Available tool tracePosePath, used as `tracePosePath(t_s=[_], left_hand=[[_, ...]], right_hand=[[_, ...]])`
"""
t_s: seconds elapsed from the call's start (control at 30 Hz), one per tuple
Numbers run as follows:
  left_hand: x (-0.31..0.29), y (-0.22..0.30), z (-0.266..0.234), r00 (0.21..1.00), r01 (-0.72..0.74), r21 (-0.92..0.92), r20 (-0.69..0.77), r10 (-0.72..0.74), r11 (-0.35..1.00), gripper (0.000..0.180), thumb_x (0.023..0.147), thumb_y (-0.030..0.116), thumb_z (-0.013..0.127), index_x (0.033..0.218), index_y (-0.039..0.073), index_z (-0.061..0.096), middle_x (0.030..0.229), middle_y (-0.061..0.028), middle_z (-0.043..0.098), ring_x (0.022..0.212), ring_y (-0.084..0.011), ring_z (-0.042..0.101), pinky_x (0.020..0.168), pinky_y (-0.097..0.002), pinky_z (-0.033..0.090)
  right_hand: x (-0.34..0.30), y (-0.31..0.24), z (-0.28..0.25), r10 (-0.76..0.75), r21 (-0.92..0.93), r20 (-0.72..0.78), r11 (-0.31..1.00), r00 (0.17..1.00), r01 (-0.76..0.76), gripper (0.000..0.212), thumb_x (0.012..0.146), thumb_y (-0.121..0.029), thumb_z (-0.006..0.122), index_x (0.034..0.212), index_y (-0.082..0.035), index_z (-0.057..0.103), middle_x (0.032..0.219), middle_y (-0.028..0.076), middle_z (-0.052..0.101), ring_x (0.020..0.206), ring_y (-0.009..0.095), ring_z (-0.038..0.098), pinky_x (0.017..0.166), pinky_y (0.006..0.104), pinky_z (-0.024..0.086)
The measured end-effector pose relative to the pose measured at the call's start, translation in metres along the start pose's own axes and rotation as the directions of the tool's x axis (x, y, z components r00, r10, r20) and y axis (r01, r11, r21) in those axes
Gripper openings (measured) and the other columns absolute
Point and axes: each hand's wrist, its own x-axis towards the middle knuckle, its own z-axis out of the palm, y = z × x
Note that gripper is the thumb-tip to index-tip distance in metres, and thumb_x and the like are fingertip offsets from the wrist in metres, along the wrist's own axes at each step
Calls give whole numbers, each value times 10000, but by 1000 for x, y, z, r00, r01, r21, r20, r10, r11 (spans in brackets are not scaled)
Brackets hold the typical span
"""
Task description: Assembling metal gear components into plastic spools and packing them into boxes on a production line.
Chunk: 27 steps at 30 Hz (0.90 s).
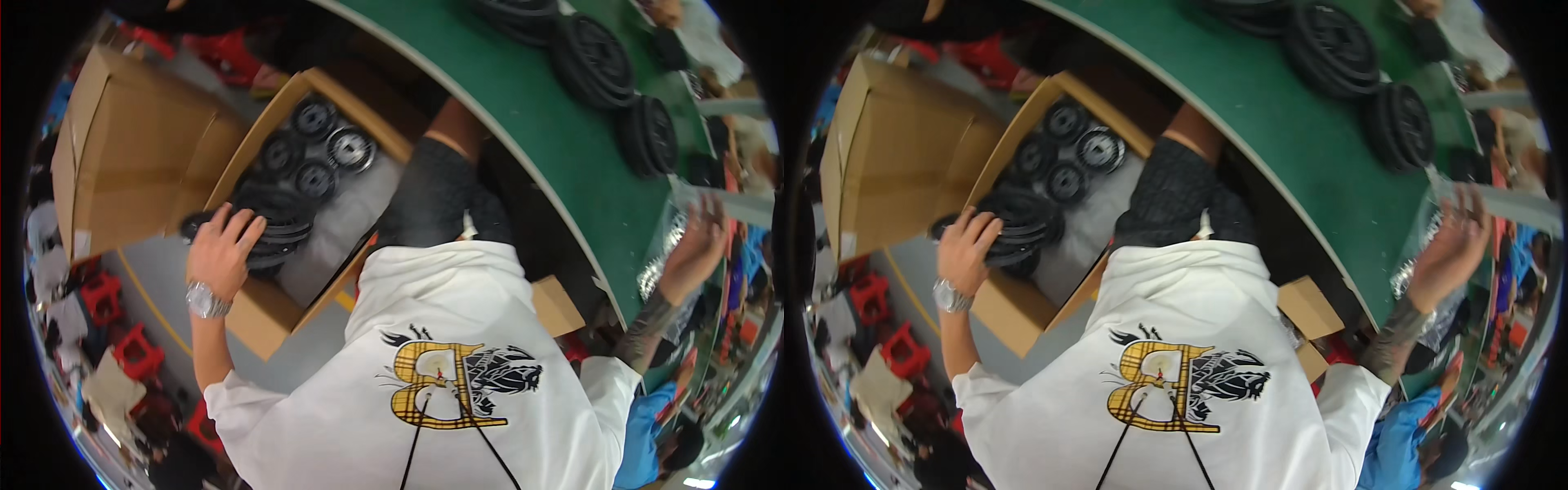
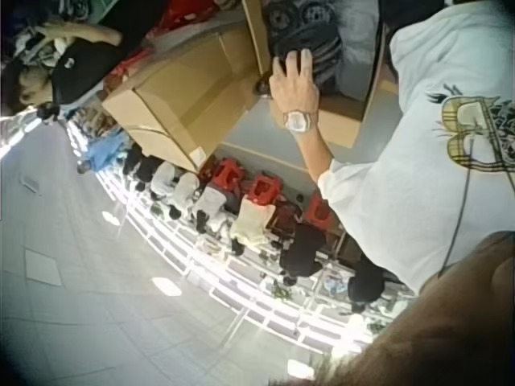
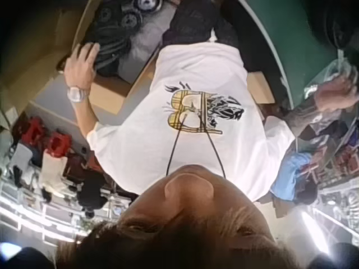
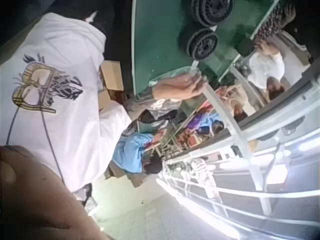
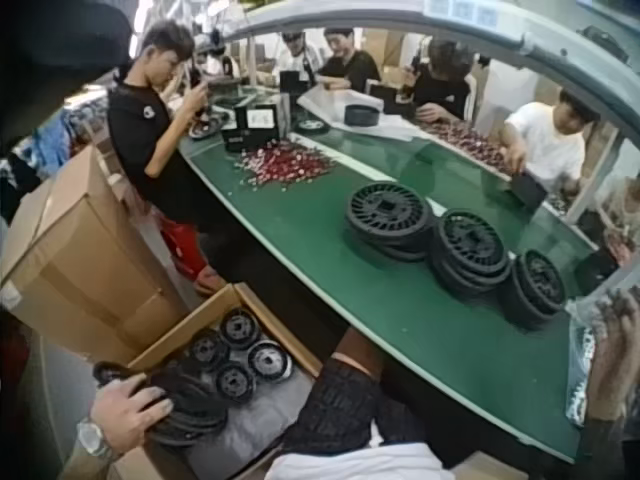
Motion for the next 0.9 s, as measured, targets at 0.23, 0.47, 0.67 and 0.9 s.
tracePosePath(t_s=[0.23, 0.47, 0.67, 0.9], left_hand=[[183, 93, -87, 508, -386, 132, -796, 330, 913, 298, 838, 230, 738, 1122, 291, 673, 1228, 13, 702, 1100, -379, 699, 577, -293, 442], [272, 190, -68, 223, -567, 168, -911, 346, 807, 321, 805, 301, 791, 1111, 353, 709, 1243, 25, 673, 1089, -446, 675, 647, -339, 548], [321, 256, -24, 97, -656, 72, -979, 179, 751, 516, 842, 319, 777, 1316, 417, 599, 1425, 39, 550, 1221, -420, 613, 538, -274, 476], [321, 261, -18, 165, -747, 84, -938, 306, 659, 492, 818, 477, 788, 1283, 452, 628, 1489, 90, 485, 1364, -302, 449, 1035, -452, 382]], right_hand=[[-104, -35, 113, 452, 162, 770, 545, 451, -823, 967, 936, -610, 597, 1621, -94, 152, 1635, 147, 262, 1393, 351, 442, 1082, 519, 454], [-67, -10, 83, 597, 479, 619, 227, 510, -848, 377, 1007, -213, 584, 1329, -16, 578, 1264, 103, 678, 1127, 219, 664, 1014, 410, 517], [-68, 28, 45, 556, 543, 452, 449, 698, -709, 396, 986, -115, 569, 1364, 0, 537, 1292, 144, 653, 1161, 266, 647, 1054, 417, 490], [-81, 51, 18, 462, 566, 319, 607, 827, -557, 494, 919, -51, 652, 1383, -5, 487, 1304, 127, 618, 1174, 246, 622, 1017, 399, 510]])
